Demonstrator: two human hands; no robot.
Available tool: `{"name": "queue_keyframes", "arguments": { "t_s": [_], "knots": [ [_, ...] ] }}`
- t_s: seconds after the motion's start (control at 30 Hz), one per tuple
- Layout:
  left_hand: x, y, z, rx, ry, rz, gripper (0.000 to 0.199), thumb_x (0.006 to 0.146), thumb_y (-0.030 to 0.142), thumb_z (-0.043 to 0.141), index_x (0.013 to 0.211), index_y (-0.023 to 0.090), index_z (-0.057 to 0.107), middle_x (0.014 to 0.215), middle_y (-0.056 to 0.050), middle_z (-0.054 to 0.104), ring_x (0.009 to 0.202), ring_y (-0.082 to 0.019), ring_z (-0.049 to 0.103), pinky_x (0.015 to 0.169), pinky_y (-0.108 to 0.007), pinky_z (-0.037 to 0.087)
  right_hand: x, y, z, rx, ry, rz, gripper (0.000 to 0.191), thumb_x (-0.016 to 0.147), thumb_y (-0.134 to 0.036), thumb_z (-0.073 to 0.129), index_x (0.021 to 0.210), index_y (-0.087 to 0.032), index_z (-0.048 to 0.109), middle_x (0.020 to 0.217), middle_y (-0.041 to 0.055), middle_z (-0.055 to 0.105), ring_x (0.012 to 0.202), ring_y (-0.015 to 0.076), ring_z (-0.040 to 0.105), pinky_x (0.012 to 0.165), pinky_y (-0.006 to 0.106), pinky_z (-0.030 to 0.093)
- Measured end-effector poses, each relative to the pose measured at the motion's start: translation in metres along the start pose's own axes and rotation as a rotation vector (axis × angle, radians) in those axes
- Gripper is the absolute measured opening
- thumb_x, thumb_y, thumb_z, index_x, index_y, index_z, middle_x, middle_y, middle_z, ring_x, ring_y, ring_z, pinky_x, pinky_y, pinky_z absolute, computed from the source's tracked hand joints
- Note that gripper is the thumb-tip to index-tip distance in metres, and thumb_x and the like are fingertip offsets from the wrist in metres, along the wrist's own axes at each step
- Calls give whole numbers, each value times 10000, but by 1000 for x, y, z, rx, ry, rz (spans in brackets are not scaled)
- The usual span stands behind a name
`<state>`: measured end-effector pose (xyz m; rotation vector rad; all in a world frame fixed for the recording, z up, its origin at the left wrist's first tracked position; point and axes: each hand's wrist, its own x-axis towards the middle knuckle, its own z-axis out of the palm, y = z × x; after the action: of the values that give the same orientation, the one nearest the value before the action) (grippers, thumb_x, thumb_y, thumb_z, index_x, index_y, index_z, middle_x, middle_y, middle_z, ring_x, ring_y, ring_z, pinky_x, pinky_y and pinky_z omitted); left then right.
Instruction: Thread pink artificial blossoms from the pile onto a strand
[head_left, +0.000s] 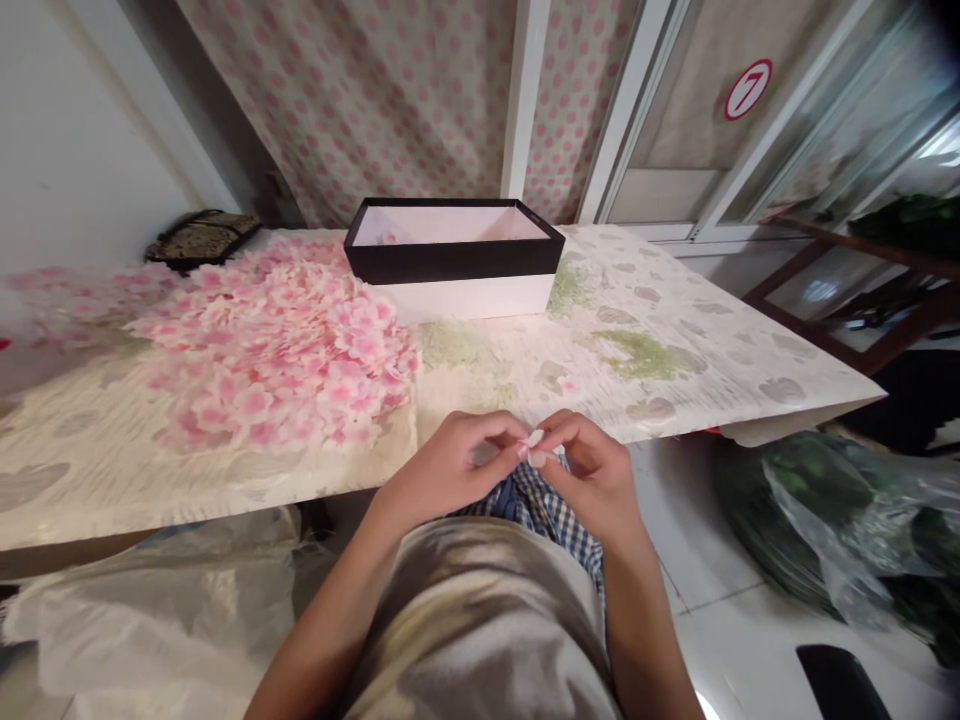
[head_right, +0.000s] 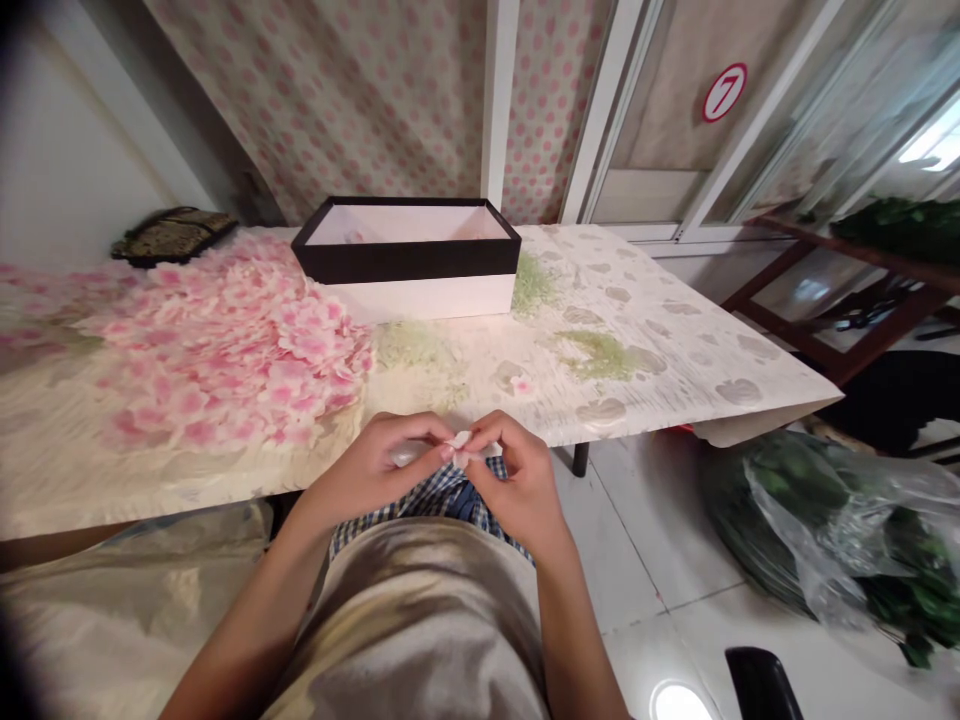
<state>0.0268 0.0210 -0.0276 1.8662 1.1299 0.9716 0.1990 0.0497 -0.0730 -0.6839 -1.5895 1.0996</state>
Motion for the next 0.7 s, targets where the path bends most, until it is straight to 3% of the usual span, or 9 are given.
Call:
{"name": "queue_keyframes", "arguments": {
  "t_s": [0.1, 0.17, 0.23, 0.3, 0.4, 0.47, 0.53, 0.6, 0.7],
  "knots": [
    [0, 4, 1, 29, -28, 17, 133, 917, 206, 521, 895, 182, 649, 892, -17, 693, 826, -125, 637, 724, -215, 478, -2, 0, -5, 3, -19, 86, 104, 837, -219, 653, 922, -244, 599, 810, -6, 602, 749, 141, 570, 674, 268, 453],
    [2, 2, -4, 58, -31, 16, 193, 941, 242, 486, 874, 172, 653, 895, -30, 685, 825, -133, 632, 725, -229, 476, -2, 2, -10, -5, -43, 88, 62, 832, -227, 661, 876, -239, 619, 797, -5, 612, 750, 143, 580, 682, 274, 463],
    [5, -2, -15, 141, 71, 11, 275, 954, 274, 458, 790, 161, 649, 847, -40, 676, 797, -144, 628, 721, -254, 475, -2, 5, -16, 0, -28, 73, 57, 812, -234, 684, 792, -230, 631, 794, 4, 638, 758, 152, 605, 694, 287, 485],
    [12, -6, -29, 269, 256, 16, 310, 938, 270, 472, 693, 156, 624, 785, -43, 658, 763, -155, 619, 710, -274, 472, -2, 8, -21, 25, 18, 87, 76, 777, -240, 719, 762, -230, 646, 801, 13, 676, 761, 161, 635, 694, 298, 513],
    [31, -10, -47, 496, 408, 5, 205, 882, 198, 518, 718, 150, 632, 823, -49, 645, 747, -163, 605, 672, -275, 467, -2, 10, -25, 55, 63, 126, 92, 738, -243, 756, 727, -225, 667, 763, 14, 708, 713, 158, 657, 659, 290, 538],
    [50, -10, -50, 643, 387, -34, 141, 852, 129, 525, 864, 147, 665, 938, -60, 648, 760, -167, 614, 701, -290, 475, -2, 10, -26, 68, 80, 132, 91, 726, -233, 764, 711, -223, 675, 748, 10, 715, 691, 148, 662, 647, 277, 544],
    [71, -9, -47, 815, 315, -94, 209, 838, 86, 518, 962, 145, 676, 1086, -92, 612, 862, -213, 623, 774, -343, 479, -2, 9, -26, 78, 88, 124, 88, 718, -224, 769, 705, -224, 681, 742, 9, 717, 687, 144, 667, 642, 269, 548],
    [91, -11, -40, 892, 248, -136, 186, 791, 35, 540, 880, 103, 689, 1137, -140, 572, 948, -274, 608, 861, -412, 460, -2, 7, -27, 79, 82, 112, 90, 714, -224, 773, 703, -224, 683, 729, 11, 712, 682, 148, 668, 632, 271, 552],
    [114, -16, -39, 878, 242, -123, 163, 751, -14, 545, 719, 80, 674, 1118, -167, 568, 1045, -316, 560, 952, -447, 413, -2, 6, -28, 75, 48, 97, 93, 720, -230, 771, 707, -225, 679, 725, 14, 706, 684, 155, 669, 629, 284, 558]
  ]
}}
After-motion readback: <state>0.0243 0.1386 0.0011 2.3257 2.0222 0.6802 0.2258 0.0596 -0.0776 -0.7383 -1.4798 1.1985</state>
